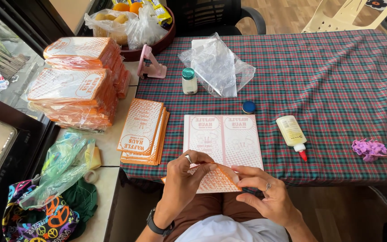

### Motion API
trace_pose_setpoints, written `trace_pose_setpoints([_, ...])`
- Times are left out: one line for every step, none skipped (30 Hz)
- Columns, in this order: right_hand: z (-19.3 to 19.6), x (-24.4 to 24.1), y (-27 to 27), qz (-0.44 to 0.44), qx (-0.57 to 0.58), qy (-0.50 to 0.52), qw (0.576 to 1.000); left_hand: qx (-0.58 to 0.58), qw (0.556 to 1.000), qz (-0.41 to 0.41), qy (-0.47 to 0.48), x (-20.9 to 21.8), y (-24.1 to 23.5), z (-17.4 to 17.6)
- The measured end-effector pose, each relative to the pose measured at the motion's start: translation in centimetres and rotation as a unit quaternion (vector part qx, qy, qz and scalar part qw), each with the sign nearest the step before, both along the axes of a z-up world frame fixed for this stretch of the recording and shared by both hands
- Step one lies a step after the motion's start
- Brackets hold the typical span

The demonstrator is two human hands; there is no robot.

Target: Folding and sealing the bottom of paper waffle bags

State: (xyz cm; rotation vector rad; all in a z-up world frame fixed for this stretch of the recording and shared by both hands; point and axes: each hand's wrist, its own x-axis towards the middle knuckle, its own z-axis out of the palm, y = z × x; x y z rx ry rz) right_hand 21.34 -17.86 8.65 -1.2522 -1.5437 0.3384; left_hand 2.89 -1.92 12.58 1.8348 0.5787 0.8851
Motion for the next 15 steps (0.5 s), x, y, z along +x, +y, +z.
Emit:
trace_pose_setpoints([0.0,0.0,0.0,-0.001,0.0,0.0,1.0,0.0,1.0,-0.001,0.0,0.1,-0.1,0.0])
trace_pose_setpoints([0.0,-0.1,0.1,0.005,0.002,-0.005,1.0,-0.005,1.0,0.004,0.003,0.2,-0.2,0.0])
trace_pose_setpoints([0.0,-0.2,0.2,0.01,0.005,-0.011,1.0,-0.01,1.0,0.008,0.005,0.3,-0.3,0.0])
trace_pose_setpoints([0.2,-0.2,0.2,0.01,0.005,-0.01,1.0,-0.009,1.0,0.008,0.005,0.2,-0.3,0.3])
trace_pose_setpoints([0.4,-0.2,0.2,0.021,0.002,-0.009,1.0,0.008,1.0,0.016,0.008,0.1,-0.3,0.6])
trace_pose_setpoints([0.5,-0.2,0.3,0.034,-0.001,-0.008,0.999,0.026,0.999,0.024,0.012,0.0,-0.4,0.9])
trace_pose_setpoints([0.6,0.0,0.1,0.034,-0.001,-0.007,0.999,0.026,0.999,0.025,0.012,-0.1,-0.4,0.7])
trace_pose_setpoints([0.7,0.2,-0.1,0.01,-0.004,-0.012,1.0,0.007,0.999,0.039,0.021,-0.2,-0.4,0.4])
trace_pose_setpoints([0.7,0.4,-0.3,-0.014,-0.007,-0.016,1.0,-0.011,0.998,0.054,0.029,-0.3,-0.3,0.1])
trace_pose_setpoints([0.7,0.4,-0.4,-0.015,-0.008,-0.016,1.0,-0.012,0.998,0.053,0.03,-0.4,-0.5,0.0])
trace_pose_setpoints([0.6,0.5,-0.4,-0.012,-0.007,-0.004,1.0,-0.05,0.996,0.06,0.041,-0.5,-0.6,0.0])
trace_pose_setpoints([0.7,0.7,-0.3,-0.008,-0.003,0.007,1.0,-0.087,0.993,0.067,0.05,-0.5,-0.6,0.0])
trace_pose_setpoints([0.7,0.8,-0.5,-0.008,-0.002,0.006,1.0,-0.086,0.993,0.067,0.049,-0.5,-0.5,-0.1])
trace_pose_setpoints([0.8,0.9,-0.6,-0.006,-0.007,0.008,1.0,-0.119,0.991,0.047,0.046,-0.7,-0.5,-0.2])
trace_pose_setpoints([0.8,0.9,-0.8,-0.004,-0.012,0.009,1.0,-0.152,0.987,0.028,0.042,-0.9,-0.5,-0.3])
